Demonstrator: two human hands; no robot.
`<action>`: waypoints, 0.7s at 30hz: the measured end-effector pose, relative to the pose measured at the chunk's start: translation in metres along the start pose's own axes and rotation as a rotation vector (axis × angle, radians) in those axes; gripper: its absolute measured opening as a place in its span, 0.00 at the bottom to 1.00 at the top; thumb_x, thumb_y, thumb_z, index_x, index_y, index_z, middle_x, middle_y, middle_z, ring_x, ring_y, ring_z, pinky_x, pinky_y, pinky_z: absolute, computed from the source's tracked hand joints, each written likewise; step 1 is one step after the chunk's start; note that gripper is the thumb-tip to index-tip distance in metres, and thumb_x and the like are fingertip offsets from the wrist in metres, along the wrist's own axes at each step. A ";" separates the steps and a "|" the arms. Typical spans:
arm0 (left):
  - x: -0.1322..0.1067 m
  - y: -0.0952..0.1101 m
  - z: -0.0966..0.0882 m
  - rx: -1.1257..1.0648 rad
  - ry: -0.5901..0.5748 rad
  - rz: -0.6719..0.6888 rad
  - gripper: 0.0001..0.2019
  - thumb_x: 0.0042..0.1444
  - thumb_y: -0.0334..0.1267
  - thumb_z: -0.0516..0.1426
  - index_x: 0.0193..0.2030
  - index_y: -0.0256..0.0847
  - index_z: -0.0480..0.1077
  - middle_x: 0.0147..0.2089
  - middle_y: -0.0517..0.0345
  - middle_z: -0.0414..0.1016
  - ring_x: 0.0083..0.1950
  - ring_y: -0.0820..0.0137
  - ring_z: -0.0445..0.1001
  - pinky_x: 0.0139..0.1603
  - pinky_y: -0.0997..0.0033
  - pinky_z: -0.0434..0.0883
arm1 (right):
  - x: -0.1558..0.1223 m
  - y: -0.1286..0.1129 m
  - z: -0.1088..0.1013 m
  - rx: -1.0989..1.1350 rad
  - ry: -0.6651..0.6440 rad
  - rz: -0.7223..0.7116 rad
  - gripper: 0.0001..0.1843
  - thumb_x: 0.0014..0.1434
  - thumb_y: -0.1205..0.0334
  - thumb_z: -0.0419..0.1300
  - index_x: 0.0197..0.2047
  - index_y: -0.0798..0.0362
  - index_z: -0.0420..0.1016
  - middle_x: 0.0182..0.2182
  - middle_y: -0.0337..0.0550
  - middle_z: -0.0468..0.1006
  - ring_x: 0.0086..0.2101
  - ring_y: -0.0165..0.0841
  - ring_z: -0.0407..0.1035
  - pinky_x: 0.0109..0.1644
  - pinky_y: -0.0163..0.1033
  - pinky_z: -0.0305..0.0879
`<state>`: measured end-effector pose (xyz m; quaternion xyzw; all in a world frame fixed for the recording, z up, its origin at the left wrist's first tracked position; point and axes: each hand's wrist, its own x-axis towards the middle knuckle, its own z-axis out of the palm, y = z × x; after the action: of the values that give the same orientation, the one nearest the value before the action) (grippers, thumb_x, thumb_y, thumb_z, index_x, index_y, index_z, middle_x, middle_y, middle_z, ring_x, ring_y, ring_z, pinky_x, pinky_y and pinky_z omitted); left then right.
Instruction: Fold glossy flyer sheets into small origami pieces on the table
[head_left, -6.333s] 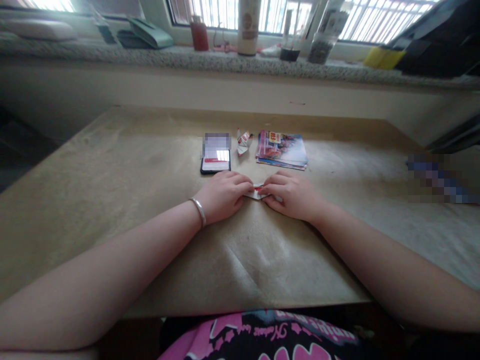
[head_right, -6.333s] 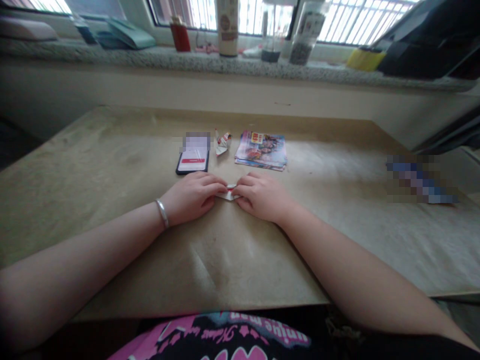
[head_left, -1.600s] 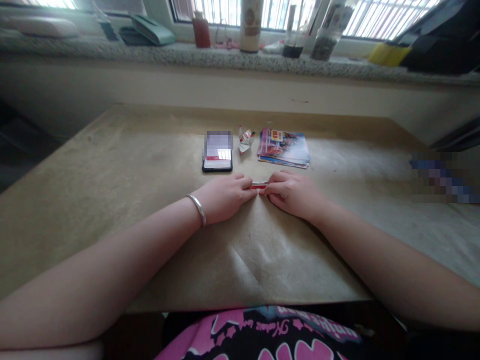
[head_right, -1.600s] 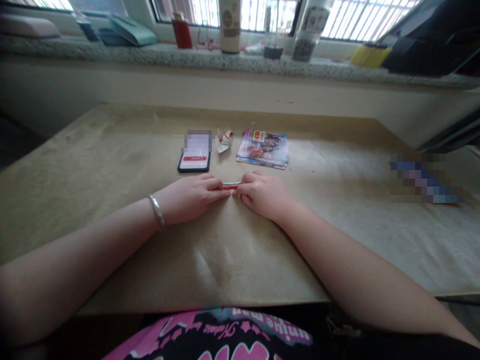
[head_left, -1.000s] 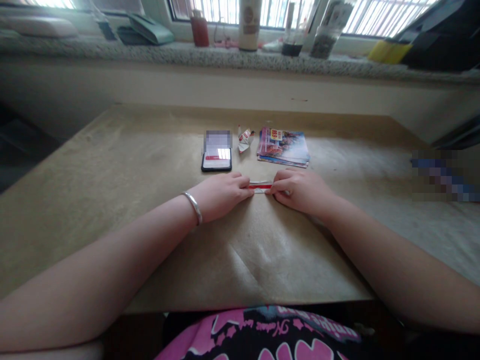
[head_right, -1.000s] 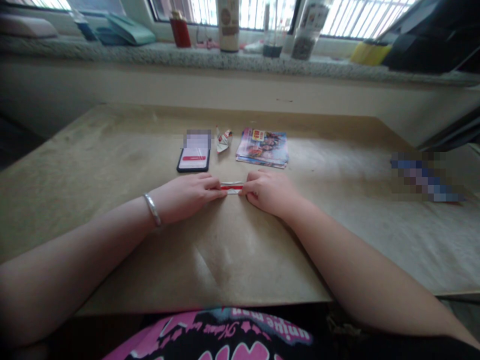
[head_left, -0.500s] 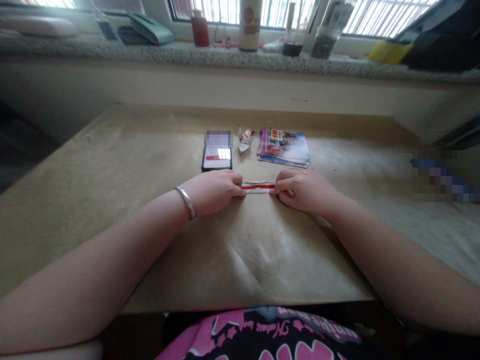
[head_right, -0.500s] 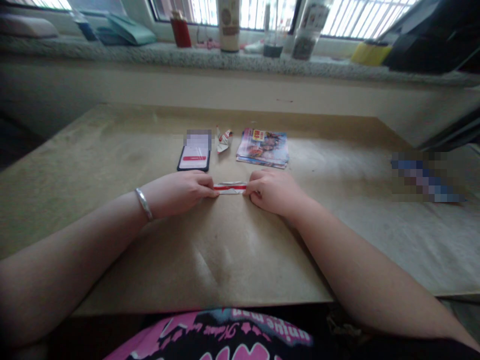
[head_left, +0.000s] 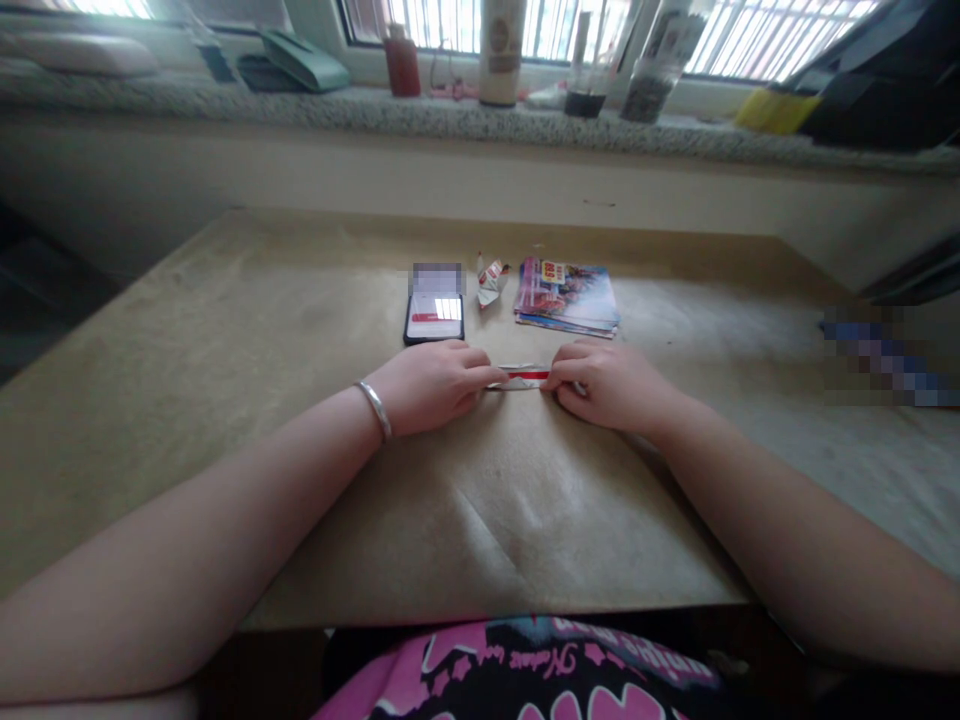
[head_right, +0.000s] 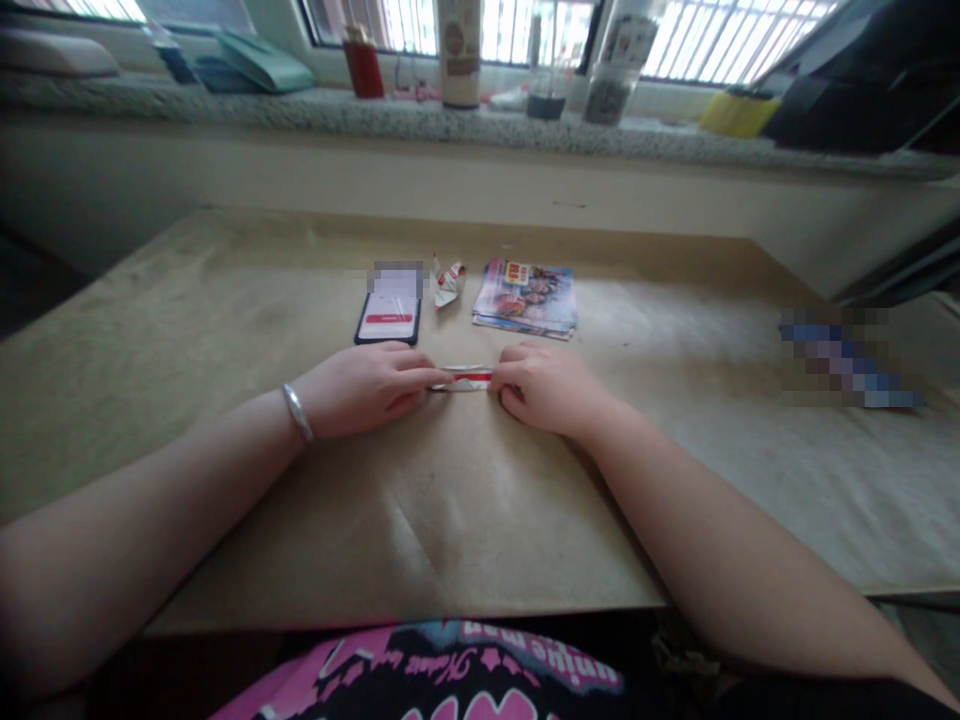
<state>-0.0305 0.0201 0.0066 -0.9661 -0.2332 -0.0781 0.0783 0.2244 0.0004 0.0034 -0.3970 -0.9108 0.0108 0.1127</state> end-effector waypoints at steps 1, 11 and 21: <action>0.000 0.002 0.001 0.001 0.016 0.005 0.16 0.61 0.34 0.50 0.55 0.44 0.70 0.42 0.54 0.74 0.39 0.69 0.70 0.41 0.71 0.69 | 0.000 -0.001 0.000 -0.009 -0.003 0.008 0.11 0.56 0.67 0.53 0.34 0.51 0.78 0.33 0.43 0.77 0.34 0.34 0.69 0.37 0.37 0.59; 0.006 0.016 0.005 -0.126 0.029 -0.094 0.15 0.60 0.34 0.51 0.51 0.42 0.73 0.44 0.51 0.74 0.43 0.67 0.70 0.44 0.67 0.70 | 0.006 -0.016 0.007 0.009 0.049 0.049 0.13 0.61 0.60 0.54 0.45 0.49 0.78 0.41 0.44 0.77 0.40 0.36 0.70 0.39 0.37 0.60; 0.008 0.012 0.011 -0.183 0.125 -0.119 0.12 0.60 0.34 0.51 0.42 0.39 0.75 0.51 0.50 0.72 0.44 0.68 0.72 0.46 0.67 0.70 | 0.010 -0.017 0.012 0.006 0.062 0.073 0.12 0.62 0.59 0.54 0.40 0.50 0.79 0.38 0.44 0.77 0.39 0.35 0.70 0.39 0.37 0.61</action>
<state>-0.0169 0.0150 -0.0043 -0.9470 -0.2764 -0.1636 -0.0006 0.2030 -0.0025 -0.0048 -0.4299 -0.8917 0.0052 0.1415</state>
